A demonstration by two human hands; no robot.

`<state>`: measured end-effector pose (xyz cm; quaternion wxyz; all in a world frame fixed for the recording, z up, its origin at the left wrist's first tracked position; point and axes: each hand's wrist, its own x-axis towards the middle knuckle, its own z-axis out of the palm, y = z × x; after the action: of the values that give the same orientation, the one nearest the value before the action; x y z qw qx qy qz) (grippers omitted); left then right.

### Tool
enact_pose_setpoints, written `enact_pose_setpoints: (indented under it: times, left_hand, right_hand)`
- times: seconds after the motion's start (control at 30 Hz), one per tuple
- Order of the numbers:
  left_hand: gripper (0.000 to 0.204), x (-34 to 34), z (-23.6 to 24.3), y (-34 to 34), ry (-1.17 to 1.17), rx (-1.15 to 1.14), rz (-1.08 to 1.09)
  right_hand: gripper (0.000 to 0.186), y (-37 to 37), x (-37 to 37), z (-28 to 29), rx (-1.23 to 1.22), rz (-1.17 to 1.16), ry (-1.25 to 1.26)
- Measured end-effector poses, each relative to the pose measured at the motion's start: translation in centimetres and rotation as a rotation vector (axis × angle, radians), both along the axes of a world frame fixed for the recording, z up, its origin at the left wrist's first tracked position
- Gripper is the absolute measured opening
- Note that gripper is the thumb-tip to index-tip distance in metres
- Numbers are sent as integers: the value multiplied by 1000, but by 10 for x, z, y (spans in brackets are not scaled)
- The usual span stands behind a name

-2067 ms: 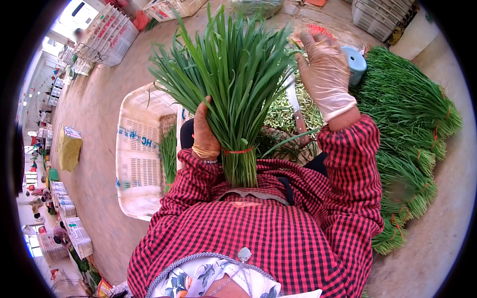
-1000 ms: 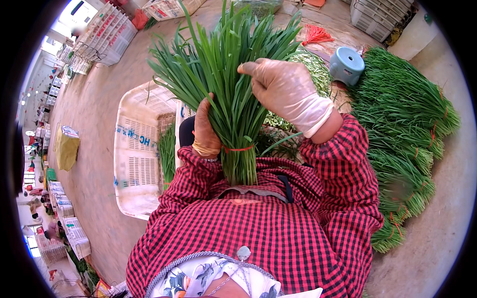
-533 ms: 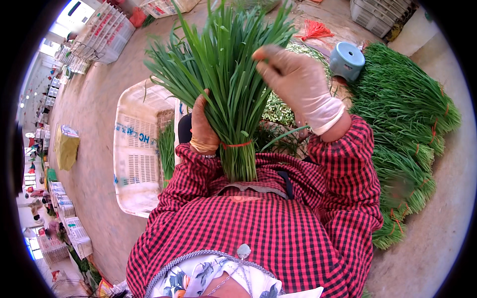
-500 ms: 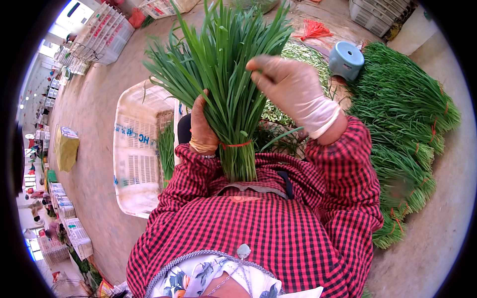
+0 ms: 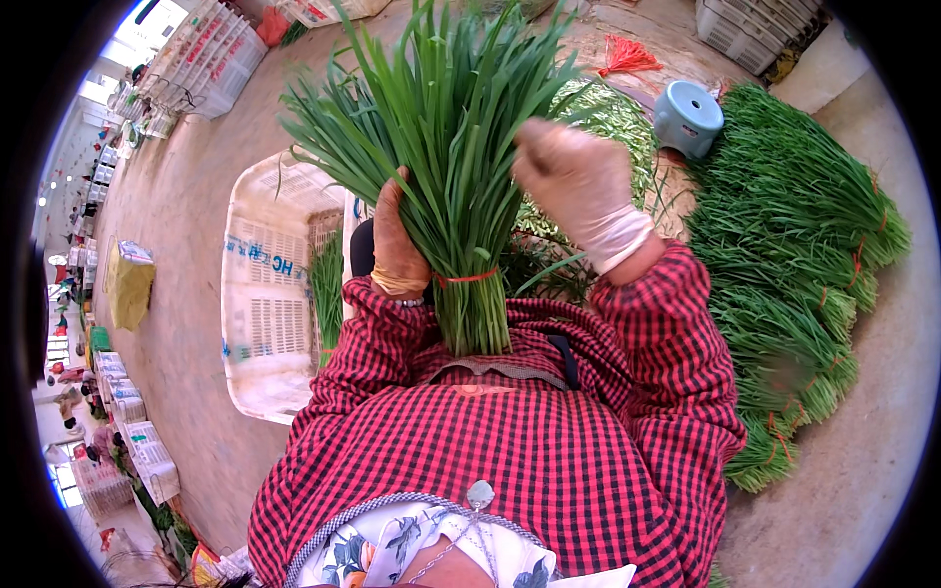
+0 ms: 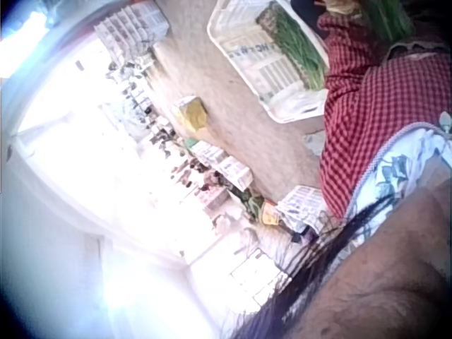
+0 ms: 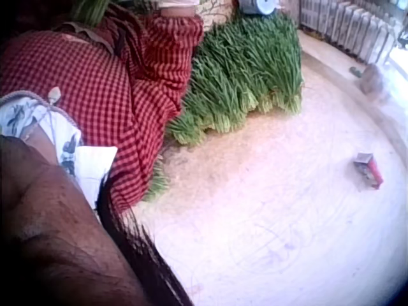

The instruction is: The person trims the ends of bundled chives using a knife and places them into a plastic crate.

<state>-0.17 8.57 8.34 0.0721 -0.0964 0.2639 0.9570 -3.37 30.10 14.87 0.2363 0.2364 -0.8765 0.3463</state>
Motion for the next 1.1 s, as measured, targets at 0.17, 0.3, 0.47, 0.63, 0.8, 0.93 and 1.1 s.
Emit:
enact_pose_setpoints:
  times: [0.17,0.3,0.47,0.63,0.8,0.93,1.1]
  left_hand:
    - [38,-2,-12,-4,31,-72,19]
    - [35,-2,-5,3,2,-109,65]
    - [34,0,-2,3,1,-100,61]
    - [36,-7,-1,-9,-2,-2,70]
    - [34,-16,12,-16,-23,-25,216]
    - [34,-24,7,-34,-16,-95,231]
    - [35,-27,30,-25,30,-273,179]
  right_hand:
    - [24,22,-12,11,-172,-116,-59]
    - [26,-5,5,10,48,83,9]
    - [8,-13,-7,-6,322,108,204]
    - [12,11,-12,-20,-254,61,-43]
    - [9,42,-9,-47,-257,-119,-153]
    - [15,92,-21,-67,-608,-182,-377]
    - [95,44,11,-87,-309,61,-1054]
